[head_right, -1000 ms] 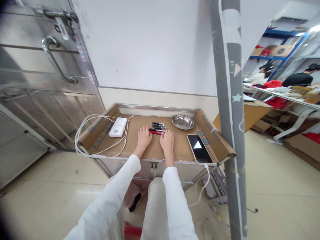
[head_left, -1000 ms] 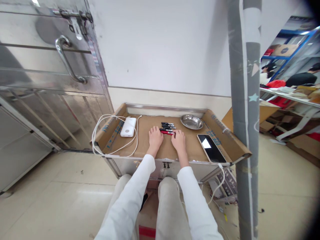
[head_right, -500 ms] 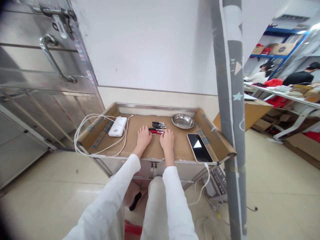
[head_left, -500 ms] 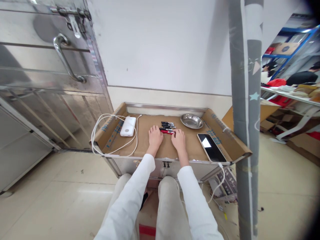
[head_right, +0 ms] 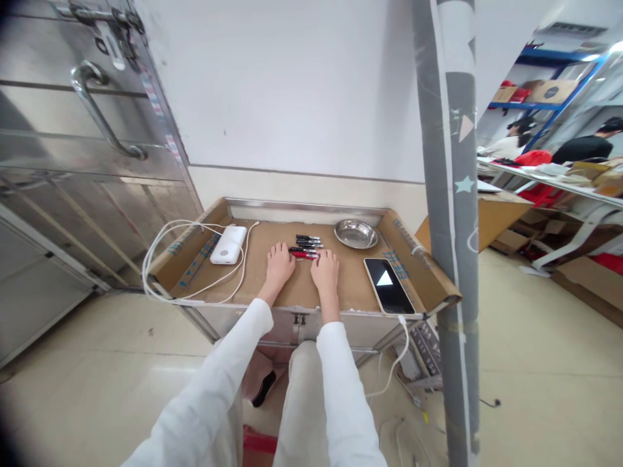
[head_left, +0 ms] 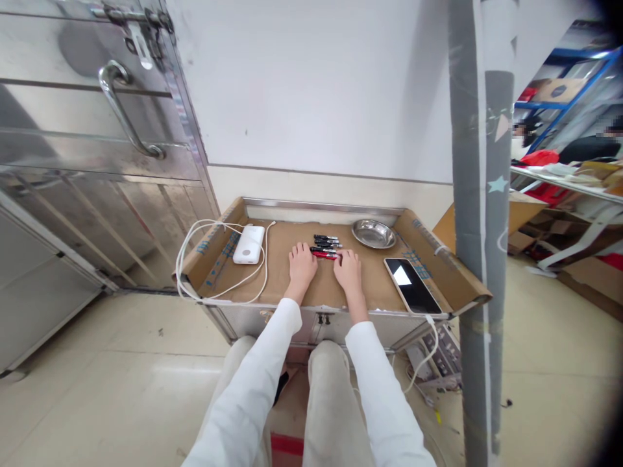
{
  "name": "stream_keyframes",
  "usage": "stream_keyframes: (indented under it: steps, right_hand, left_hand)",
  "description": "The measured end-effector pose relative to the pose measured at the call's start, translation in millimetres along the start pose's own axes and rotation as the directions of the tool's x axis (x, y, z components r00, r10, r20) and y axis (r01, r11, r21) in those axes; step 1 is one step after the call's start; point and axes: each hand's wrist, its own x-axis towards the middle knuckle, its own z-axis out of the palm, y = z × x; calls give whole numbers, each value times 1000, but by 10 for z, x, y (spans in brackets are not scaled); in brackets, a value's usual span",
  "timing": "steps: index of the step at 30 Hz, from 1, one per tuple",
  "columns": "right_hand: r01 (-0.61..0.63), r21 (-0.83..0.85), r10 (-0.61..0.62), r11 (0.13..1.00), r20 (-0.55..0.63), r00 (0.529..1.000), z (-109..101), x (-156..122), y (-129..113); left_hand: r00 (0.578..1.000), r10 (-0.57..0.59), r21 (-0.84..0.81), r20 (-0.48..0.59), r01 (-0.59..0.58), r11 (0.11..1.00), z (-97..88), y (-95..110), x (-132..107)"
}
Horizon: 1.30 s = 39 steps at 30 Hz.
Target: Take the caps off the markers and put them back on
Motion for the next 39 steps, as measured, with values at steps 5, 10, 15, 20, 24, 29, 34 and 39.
stream_keyframes:
  steps: [5, 10, 15, 20, 24, 29, 34, 39]
  right_hand:
    - [10, 1, -10, 1000, -6, 1000, 15, 6, 12]
    - [6, 2, -6, 1000, -13, 1000, 10, 6, 10]
    - [6, 1, -6, 1000, -16, 1000, -1, 0, -2]
    - [3, 17, -3, 1000, -20, 1000, -7, 3, -16]
    - [14, 39, -13, 999, -17, 1000, 10, 13, -1]
    - [53, 36, -52, 998, -6, 999, 21, 20, 16]
    - [77, 21, -77, 997, -12, 997, 15, 15, 11]
    - [99, 31, -99, 995, -21, 995, 41, 23, 36]
  left_hand:
    - [1000, 2, -17, -14, -2, 1000, 8, -3, 3]
    - [1000, 6, -25, -17, -6, 1000, 20, -3, 21]
    - [1000, 0, -24, -26, -1, 1000, 38, -7, 23]
    - [998, 1, -73, -55, -5, 997, 54, -16, 37]
    - [995, -10, -208, -96, -10, 978, 70, -41, 74]
    - [994, -29, -472, -104, -24, 881, 85, -76, 93]
    - [995, -52, -650, -90, -19, 760, 85, -91, 89]
    - [991, -58, -715, -120, -45, 697, 88, -80, 102]
